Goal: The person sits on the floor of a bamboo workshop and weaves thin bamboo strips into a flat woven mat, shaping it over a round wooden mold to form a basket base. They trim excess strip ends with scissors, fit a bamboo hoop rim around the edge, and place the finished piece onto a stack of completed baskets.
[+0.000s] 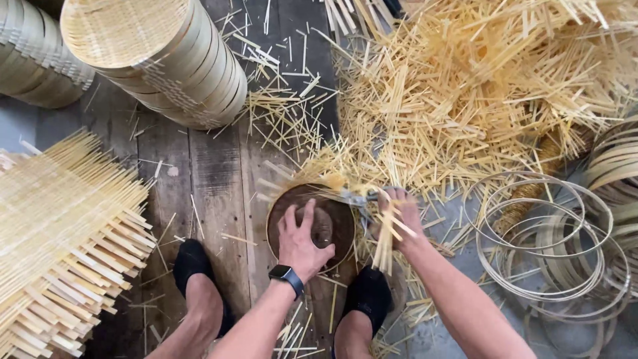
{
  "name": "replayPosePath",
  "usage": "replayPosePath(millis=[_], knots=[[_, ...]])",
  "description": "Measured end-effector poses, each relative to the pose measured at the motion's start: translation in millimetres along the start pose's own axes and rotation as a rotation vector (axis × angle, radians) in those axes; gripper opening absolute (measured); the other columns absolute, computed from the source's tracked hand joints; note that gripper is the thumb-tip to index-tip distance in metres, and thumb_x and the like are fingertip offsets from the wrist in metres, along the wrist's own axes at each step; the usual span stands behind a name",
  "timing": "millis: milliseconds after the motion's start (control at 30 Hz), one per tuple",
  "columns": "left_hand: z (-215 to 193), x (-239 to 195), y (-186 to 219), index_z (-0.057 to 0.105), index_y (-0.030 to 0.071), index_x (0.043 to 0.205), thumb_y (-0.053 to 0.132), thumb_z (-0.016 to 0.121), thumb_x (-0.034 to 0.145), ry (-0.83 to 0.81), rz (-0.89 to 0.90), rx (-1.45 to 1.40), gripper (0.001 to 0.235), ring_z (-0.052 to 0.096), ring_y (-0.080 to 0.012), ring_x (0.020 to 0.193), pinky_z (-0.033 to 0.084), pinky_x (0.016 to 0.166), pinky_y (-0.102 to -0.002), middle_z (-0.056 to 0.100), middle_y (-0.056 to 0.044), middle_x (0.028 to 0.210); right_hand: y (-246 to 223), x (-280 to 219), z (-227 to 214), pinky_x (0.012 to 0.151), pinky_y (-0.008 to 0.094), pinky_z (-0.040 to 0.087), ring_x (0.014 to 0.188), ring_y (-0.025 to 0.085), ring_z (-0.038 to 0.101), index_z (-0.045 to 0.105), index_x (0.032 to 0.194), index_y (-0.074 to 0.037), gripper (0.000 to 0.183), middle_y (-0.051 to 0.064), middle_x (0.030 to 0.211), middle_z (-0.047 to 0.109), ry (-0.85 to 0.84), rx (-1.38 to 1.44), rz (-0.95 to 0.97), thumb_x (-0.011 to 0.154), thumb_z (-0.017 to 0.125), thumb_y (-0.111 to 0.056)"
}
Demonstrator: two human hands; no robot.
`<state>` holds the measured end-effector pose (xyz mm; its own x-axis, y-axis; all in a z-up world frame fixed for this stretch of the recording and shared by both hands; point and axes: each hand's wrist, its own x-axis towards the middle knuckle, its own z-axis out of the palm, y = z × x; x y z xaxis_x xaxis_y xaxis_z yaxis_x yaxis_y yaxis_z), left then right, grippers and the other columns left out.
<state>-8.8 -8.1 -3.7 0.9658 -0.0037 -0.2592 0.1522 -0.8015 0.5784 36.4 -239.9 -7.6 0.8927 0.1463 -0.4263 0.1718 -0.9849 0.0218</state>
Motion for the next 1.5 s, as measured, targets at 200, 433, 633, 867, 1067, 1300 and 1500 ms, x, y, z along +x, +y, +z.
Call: replayPosePath(millis=[200,433,633,867,1067,1300,1500], knots=[[-6.8,-0.4,16.7,0.026,0.012,0.155,0.026,0.093,0.052,0.063,0.008,-0.056,0.123,0.028,-0.0556,0.140,0.032,0.108,-0.058,0.023,-0.034,0.157,63.0,34.8,140.2,0.074,0.035,0.058,0.095,0.026,0.067,0.059,0.124,-0.002,0.060,0.016,0.106,0.064,0.212,0.025,-0.180,0.070,0.075,-0.024],[-6.8,0.8,-0.2,0.036,0.021,0.153,0.028,0.090,0.059,-0.027,0.127,0.049,0.109,0.037,-0.0473,0.137,0.038,0.113,-0.052,0.036,-0.026,0.149,23.8,17.2,77.5,0.086,0.038,0.055,0.103,0.026,0.065,0.064,0.103,-0.011,0.046,0.011,0.106,0.064,0.278,-0.163,-0.116,0.060,0.077,-0.023],[5.5,-3.6,4.2,0.029,0.011,0.153,0.025,0.090,0.054,0.156,0.092,-0.086,0.117,0.038,-0.0500,0.131,0.036,0.108,-0.057,0.037,-0.028,0.150,58.4,14.1,108.0,0.087,0.041,0.054,0.107,0.027,0.062,0.063,0.124,-0.009,0.039,0.016,0.113,0.063,0.076,0.104,-0.120,0.086,0.067,-0.020],[-9.6,1.1,1.4,0.040,0.021,0.150,0.022,0.088,0.054,-0.042,0.151,0.015,0.108,0.042,-0.0458,0.131,0.040,0.108,-0.057,0.046,-0.017,0.145,36.2,18.5,111.0,0.085,0.044,0.058,0.097,0.029,0.068,0.058,0.136,-0.005,0.068,0.018,0.117,0.066,-0.011,-0.006,-0.036,0.082,0.063,-0.046],[-8.5,-0.2,6.8,0.045,0.030,0.144,0.026,0.091,0.054,-0.029,0.048,0.064,0.101,0.034,-0.0514,0.131,0.039,0.102,-0.064,0.040,-0.018,0.145,32.9,10.1,66.8,0.088,0.044,0.056,0.102,0.029,0.068,0.064,0.113,-0.003,0.050,0.018,0.110,0.068,0.195,0.090,-0.111,0.082,0.070,-0.042],[-29.6,12.4,0.4,0.049,0.034,0.140,0.021,0.086,0.055,-0.265,0.241,0.200,0.093,0.037,-0.0455,0.133,0.042,0.102,-0.061,0.042,-0.011,0.146,36.6,33.1,113.7,0.088,0.040,0.059,0.099,0.027,0.071,0.062,0.116,-0.005,0.030,0.014,0.107,0.070,-0.080,0.096,-0.098,0.092,0.061,-0.023],[-39.5,19.1,-2.2,0.052,0.032,0.134,0.019,0.087,0.054,-0.356,0.336,0.283,0.089,0.037,-0.0440,0.133,0.041,0.103,-0.061,0.045,-0.007,0.143,23.3,11.8,51.4,0.078,0.047,0.056,0.091,0.036,0.068,0.062,0.101,0.004,0.062,0.022,0.098,0.068,0.291,0.201,-0.159,0.072,0.078,-0.049]])
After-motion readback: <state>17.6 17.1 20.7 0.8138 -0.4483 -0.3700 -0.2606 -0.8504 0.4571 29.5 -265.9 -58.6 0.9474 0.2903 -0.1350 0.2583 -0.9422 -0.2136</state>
